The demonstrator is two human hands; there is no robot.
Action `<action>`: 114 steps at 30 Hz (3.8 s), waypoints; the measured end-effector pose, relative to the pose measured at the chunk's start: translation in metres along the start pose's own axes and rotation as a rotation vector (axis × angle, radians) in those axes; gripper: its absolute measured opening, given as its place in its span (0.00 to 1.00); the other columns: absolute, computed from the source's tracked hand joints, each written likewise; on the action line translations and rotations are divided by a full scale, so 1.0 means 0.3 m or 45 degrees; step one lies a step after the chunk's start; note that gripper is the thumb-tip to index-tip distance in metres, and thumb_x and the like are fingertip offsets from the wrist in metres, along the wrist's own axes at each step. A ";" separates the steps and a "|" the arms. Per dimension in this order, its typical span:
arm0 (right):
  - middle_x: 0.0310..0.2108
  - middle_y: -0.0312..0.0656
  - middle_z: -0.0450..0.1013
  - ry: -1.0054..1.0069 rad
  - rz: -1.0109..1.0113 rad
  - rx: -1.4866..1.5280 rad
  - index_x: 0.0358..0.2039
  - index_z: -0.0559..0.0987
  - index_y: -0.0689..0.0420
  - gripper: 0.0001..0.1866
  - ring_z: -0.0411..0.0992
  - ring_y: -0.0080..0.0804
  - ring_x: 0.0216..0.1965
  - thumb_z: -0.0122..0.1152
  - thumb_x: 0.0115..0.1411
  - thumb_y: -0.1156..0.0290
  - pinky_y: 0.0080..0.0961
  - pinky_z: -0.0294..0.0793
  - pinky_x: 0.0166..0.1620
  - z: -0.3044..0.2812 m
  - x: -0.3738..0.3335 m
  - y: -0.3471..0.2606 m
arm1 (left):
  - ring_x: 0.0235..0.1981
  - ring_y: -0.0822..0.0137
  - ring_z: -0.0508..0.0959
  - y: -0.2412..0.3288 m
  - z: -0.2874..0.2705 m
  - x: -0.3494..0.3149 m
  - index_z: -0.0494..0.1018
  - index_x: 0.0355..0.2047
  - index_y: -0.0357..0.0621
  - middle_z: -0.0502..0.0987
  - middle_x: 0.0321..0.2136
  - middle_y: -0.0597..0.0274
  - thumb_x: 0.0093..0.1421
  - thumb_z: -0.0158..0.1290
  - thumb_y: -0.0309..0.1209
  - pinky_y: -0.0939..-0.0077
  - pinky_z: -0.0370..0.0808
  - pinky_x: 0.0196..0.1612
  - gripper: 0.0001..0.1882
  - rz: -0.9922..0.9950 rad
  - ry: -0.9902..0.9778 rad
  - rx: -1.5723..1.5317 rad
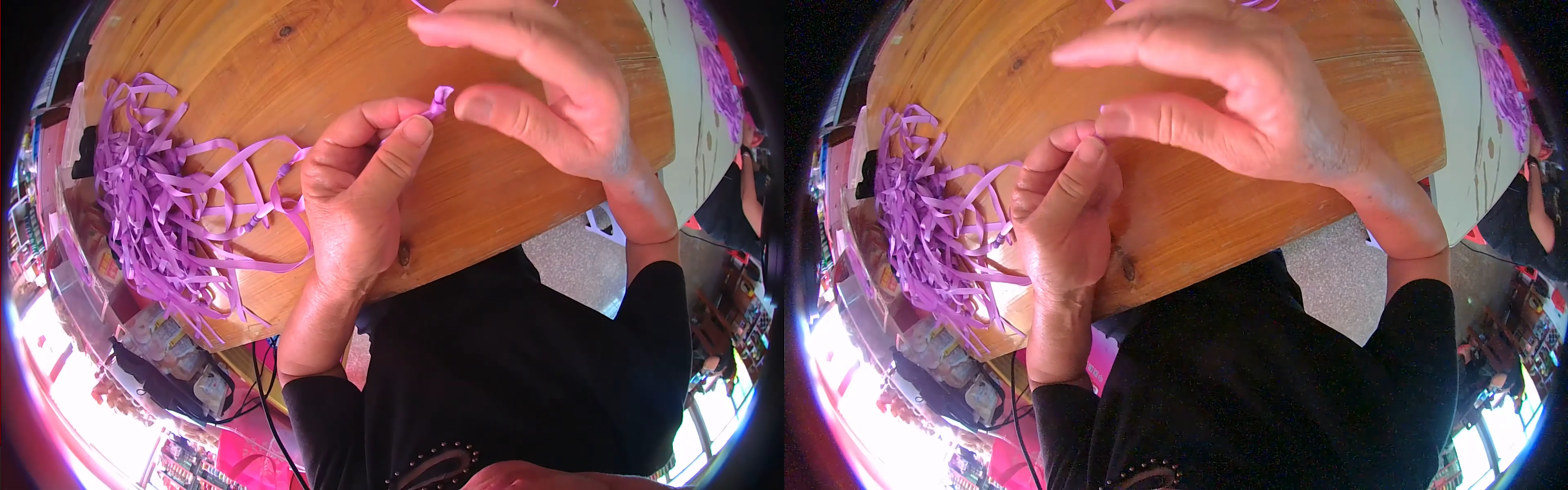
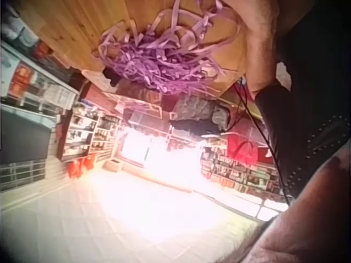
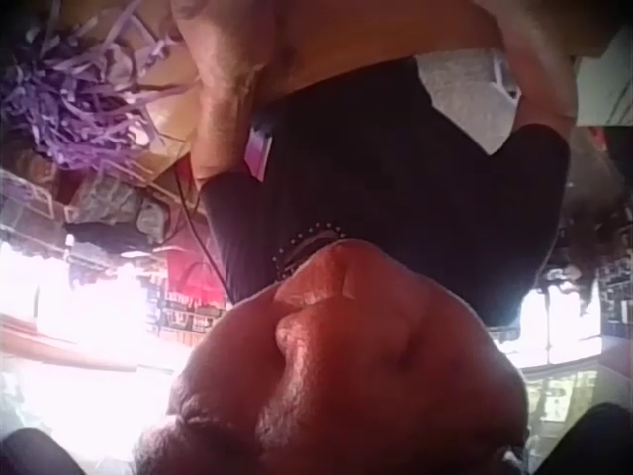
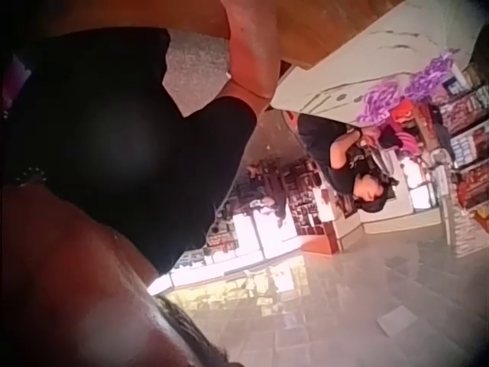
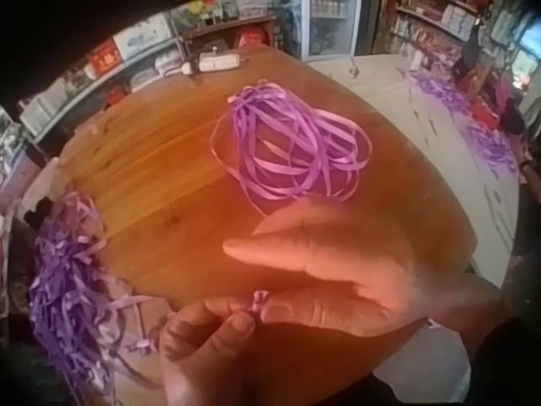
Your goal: The person picks up a purple ribbon from a pile on a wooden table and ties a knot in it by hand. They repeat this process, connecting each newly knotted ribbon to a growing chain of purple ribbons.
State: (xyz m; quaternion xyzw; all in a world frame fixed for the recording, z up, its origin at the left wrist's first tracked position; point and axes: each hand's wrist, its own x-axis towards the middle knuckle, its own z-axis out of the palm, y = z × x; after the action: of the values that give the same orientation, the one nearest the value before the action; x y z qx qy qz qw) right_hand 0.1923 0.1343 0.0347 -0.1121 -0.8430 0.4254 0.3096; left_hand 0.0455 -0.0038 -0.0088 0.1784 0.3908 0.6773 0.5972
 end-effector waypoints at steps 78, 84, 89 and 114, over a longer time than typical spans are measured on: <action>0.34 0.48 0.73 -0.109 -0.321 -0.096 0.34 0.76 0.67 0.08 0.71 0.37 0.37 0.60 0.53 0.78 0.28 0.68 0.39 -0.006 -0.004 -0.137 | 0.28 0.75 0.69 0.213 -0.032 -0.234 0.76 0.31 0.35 0.75 0.26 0.64 0.52 0.59 0.20 0.83 0.65 0.35 0.06 0.632 0.086 0.881; 0.35 0.49 0.73 0.144 -0.101 0.163 0.38 0.74 0.69 0.09 0.70 0.38 0.38 0.48 0.62 0.77 0.30 0.68 0.45 -0.102 -0.094 -0.081 | 0.26 0.75 0.70 0.289 -0.077 -0.263 0.77 0.30 0.36 0.76 0.24 0.64 0.50 0.59 0.18 0.82 0.65 0.31 0.06 0.843 0.195 1.345; 0.41 0.48 0.73 0.650 -0.029 0.648 0.41 0.75 0.67 0.12 0.71 0.39 0.44 0.44 0.65 0.75 0.38 0.63 0.56 -0.361 -0.200 0.050 | 0.26 0.75 0.70 0.364 -0.190 -0.319 0.76 0.31 0.33 0.74 0.27 0.63 0.50 0.58 0.17 0.85 0.65 0.30 0.06 0.872 0.364 1.347; 0.41 0.46 0.69 0.730 -0.219 2.090 0.46 0.68 0.65 0.12 0.64 0.39 0.48 0.46 0.63 0.74 0.42 0.58 0.58 -0.565 -0.302 0.150 | 0.57 0.52 0.65 0.371 -0.516 -0.360 0.66 0.49 0.27 0.69 0.51 0.44 0.64 0.45 0.27 0.55 0.52 0.65 0.16 0.661 -0.135 -0.502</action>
State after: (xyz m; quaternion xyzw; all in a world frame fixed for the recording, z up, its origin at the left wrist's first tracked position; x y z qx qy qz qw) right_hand 0.3646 0.2306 0.0365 0.1074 -0.1653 0.8287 0.5238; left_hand -0.1145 -0.1532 0.0005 0.1879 0.1620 0.8594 0.4470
